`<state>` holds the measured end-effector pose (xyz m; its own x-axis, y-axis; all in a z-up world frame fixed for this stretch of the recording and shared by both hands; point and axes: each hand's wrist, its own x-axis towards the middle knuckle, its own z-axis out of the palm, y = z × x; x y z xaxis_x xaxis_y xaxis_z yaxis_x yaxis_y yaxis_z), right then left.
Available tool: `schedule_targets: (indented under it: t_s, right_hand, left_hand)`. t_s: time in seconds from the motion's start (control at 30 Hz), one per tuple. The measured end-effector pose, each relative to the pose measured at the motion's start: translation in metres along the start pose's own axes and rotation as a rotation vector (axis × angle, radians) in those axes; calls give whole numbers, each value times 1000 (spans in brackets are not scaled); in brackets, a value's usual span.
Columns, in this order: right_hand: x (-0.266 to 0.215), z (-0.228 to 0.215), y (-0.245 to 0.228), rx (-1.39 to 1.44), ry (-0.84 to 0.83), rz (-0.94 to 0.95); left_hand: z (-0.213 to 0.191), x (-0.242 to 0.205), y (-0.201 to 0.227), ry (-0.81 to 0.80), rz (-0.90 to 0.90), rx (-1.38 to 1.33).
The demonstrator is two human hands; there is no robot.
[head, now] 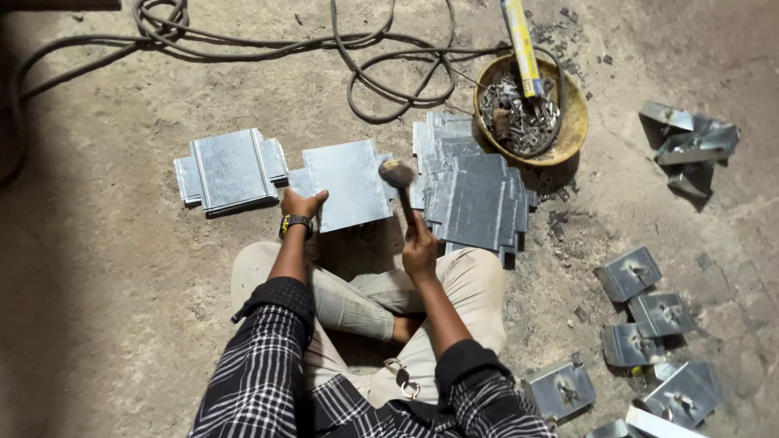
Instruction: The person sits cross-legged on the floor and uses a hammer to strike rectangular metal sheets placed on a gear-shaped anvil. They repeatedly pick up sheets from a stack, position them on the anvil, and hammer them before moving them to a finished pile.
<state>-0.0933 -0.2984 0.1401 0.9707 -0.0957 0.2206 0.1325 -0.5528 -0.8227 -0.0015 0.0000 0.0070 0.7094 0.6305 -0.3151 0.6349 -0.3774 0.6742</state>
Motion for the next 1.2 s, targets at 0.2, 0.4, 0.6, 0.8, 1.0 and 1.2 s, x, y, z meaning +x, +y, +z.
schedule_targets:
  t_s: [0.2,0.4,0.6,0.8,1.0,1.2]
  right_hand:
    - [4,2,19,-73,79,-18]
    - [11,6,22,-129,-55,-68]
    - [15,-19,-5,136,71,115]
    - [14,-5,5,28,109,-103]
    - [11,6,21,26,20,-50]
    - [11,12,23,-123,-81,128]
  left_hand:
    - [-2,-1,4,-29,-2,-35]
    - [-5,-3,5,-24,46,19]
    - [0,-24,-18,-76,0,35]
    - [-1,-29,-20,-56,-32,57]
    - [-1,-30,-14,-54,-33,74]
    - [-2,-35,-9,-46,-35,37]
